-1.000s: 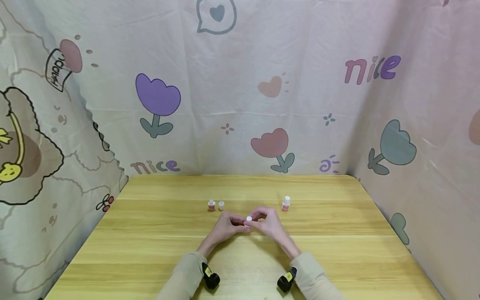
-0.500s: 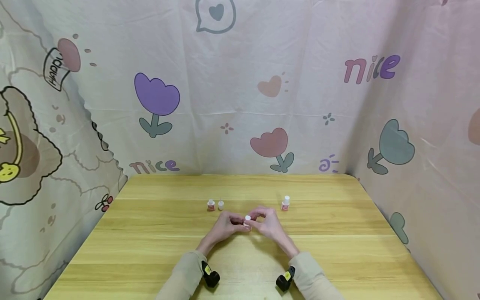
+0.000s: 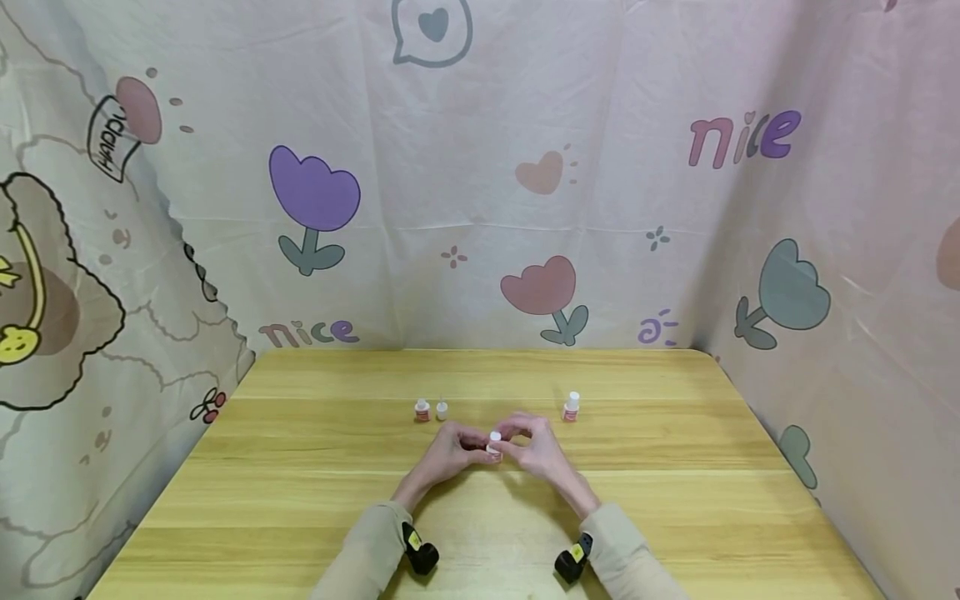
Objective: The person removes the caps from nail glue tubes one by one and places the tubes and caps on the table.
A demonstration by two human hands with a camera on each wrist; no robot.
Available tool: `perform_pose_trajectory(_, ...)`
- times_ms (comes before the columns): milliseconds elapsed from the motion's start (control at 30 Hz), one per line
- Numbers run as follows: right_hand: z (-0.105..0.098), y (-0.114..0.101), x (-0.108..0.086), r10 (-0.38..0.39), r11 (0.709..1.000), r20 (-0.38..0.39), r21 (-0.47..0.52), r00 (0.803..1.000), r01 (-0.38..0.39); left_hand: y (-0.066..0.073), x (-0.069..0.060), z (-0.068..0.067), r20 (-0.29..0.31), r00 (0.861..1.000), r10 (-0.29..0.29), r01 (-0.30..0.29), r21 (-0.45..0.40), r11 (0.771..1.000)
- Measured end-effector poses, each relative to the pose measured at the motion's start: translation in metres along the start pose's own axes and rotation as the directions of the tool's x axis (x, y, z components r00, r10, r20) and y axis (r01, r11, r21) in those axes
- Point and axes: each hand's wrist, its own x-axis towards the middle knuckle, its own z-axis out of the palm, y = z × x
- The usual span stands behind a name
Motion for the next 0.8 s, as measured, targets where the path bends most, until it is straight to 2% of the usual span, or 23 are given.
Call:
perform_pose_trajectory(200,-0.001,-0.003,0.001,0.106,0.993,-0.005,0.060,0.994,-0.106,-0.002,0.000,0.001,-0.023,1.000,0.009,-0.009,-0.008,1.000)
perform_pose_trajectory(467,0.001,-0.008,0.001,0.111,0.994,-0.023,0.028,0.994,-0.110,-0.004,-0.001,0.002,-0.003,1.000,0.029,-0.029,-0.049,0.998)
perform_pose_trajectory(700,-0.008,-0.040,0.000,0.110,0.993,0.007,0.034,0.994,-0.110,-0.002,0.000,0.001,0.004,0.999,0.037,-0.037,-0.031,0.999)
perform_pose_trajectory(800,-0.009,-0.047,0.000,0.095,0.995,0.003,0.025,0.995,-0.096,-0.002,0.000,0.001,0.006,0.999,0.038,-0.038,-0.023,0.999)
